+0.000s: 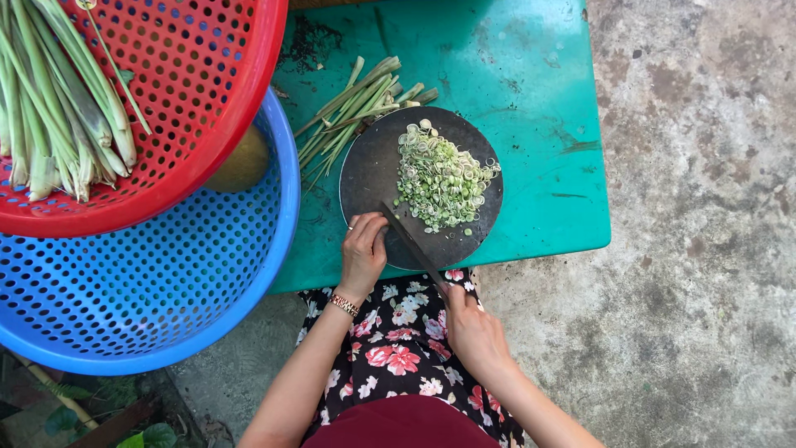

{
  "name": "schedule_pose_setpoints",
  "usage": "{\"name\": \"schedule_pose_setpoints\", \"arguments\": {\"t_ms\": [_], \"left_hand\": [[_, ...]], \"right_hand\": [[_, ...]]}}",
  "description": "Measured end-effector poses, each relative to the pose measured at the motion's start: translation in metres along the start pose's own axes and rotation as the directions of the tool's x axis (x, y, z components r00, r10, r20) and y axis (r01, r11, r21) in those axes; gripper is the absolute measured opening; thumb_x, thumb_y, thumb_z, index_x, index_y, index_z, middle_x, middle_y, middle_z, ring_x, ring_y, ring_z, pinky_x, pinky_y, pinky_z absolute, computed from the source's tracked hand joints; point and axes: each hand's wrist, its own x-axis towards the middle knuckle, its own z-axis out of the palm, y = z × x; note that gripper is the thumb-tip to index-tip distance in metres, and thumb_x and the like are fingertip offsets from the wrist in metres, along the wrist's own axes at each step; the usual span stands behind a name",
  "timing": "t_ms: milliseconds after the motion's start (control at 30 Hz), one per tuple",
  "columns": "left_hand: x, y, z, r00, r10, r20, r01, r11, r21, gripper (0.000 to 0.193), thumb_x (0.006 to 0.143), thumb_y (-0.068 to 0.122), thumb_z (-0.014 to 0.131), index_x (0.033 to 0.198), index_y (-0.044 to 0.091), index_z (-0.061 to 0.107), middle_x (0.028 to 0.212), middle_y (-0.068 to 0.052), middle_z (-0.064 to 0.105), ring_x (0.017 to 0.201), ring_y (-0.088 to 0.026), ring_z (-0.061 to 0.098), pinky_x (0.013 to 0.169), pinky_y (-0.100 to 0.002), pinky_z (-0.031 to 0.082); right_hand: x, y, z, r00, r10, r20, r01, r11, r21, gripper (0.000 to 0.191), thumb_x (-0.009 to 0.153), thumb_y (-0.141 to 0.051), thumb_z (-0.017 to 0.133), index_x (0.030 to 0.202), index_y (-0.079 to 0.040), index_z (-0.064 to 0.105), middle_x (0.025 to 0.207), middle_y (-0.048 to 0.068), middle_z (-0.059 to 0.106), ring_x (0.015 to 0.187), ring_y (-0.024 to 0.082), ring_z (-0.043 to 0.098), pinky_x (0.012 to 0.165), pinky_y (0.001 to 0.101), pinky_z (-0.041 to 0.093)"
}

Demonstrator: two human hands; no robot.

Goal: The person chops lemongrass stalks into small pieces on a round cutting board using a knife. The chopped pieces accumulate on the board while whole stalks are taken from a red basket nearby.

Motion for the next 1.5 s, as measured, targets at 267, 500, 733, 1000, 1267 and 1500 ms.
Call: {"name": "schedule_pose_setpoints", "arguments": {"t_ms": [267,500,733,1000,1267,1500], "left_hand": [[0.005,0.010,-0.004,1.000,-0.010,-0.009,0.010,1.000,-0.019,0.020,0.087,-0.007,0.063,0.104,0.001,0.066,0.109,-0.015,0.068,0.103,-0.036,0.065,0.089,-0.044,0.053],[0.002,0.002,0.000,1.000,-0.018,0.001,0.018,1.000,0.000,0.017,0.087,-0.007,0.063,0.104,-0.001,0.064,0.111,-0.016,0.068,0.103,-0.037,0.064,0.088,-0.044,0.052],[0.001,0.007,-0.002,1.000,-0.028,0.014,0.029,0.999,-0.039,0.016,0.089,-0.004,0.065,0.104,0.001,0.065,0.107,-0.013,0.067,0.101,-0.035,0.065,0.089,-0.044,0.052],[0.003,0.010,-0.002,1.000,-0.031,0.000,0.031,1.000,0.002,0.013,0.089,-0.005,0.064,0.101,0.000,0.064,0.105,-0.014,0.066,0.101,-0.037,0.064,0.092,-0.045,0.051],[-0.001,0.009,0.001,0.999,-0.048,-0.007,0.048,0.999,-0.006,0.012,0.089,-0.004,0.066,0.100,0.001,0.065,0.104,-0.013,0.067,0.100,-0.035,0.065,0.092,-0.044,0.050],[0.002,0.017,-0.004,1.000,-0.025,-0.006,0.025,0.998,-0.053,0.014,0.089,-0.004,0.064,0.101,0.002,0.065,0.104,-0.013,0.067,0.100,-0.035,0.065,0.090,-0.044,0.051]], "right_hand": [[0.042,-0.006,-0.012,0.983,-0.152,-0.104,0.165,0.976,0.139,0.027,0.098,-0.020,0.054,0.120,-0.008,0.044,0.091,0.023,0.070,0.072,0.047,0.069,0.059,0.0580,0.055],[-0.015,0.005,-0.012,0.998,0.021,0.057,-0.020,1.000,-0.023,0.020,0.099,-0.021,0.052,0.110,-0.008,0.042,0.088,0.021,0.068,0.069,0.044,0.071,0.056,0.0558,0.056],[0.044,-0.001,0.012,0.988,-0.114,-0.105,0.120,0.991,0.057,0.020,0.103,-0.021,0.051,0.113,-0.007,0.041,0.085,0.025,0.068,0.067,0.046,0.069,0.056,0.0578,0.054],[0.007,0.006,-0.019,0.995,-0.092,0.025,0.089,0.990,0.106,0.027,0.100,-0.025,0.053,0.116,-0.007,0.041,0.082,0.022,0.069,0.068,0.047,0.068,0.059,0.0590,0.054],[0.012,0.011,0.007,0.999,-0.052,-0.002,0.052,0.998,0.021,0.021,0.102,-0.022,0.051,0.114,-0.007,0.042,0.085,0.022,0.068,0.068,0.044,0.070,0.057,0.0563,0.056],[0.042,-0.001,-0.007,0.992,-0.123,-0.021,0.125,0.982,0.142,0.027,0.102,-0.022,0.053,0.122,-0.008,0.043,0.086,0.023,0.072,0.074,0.044,0.070,0.066,0.0565,0.055]]}}
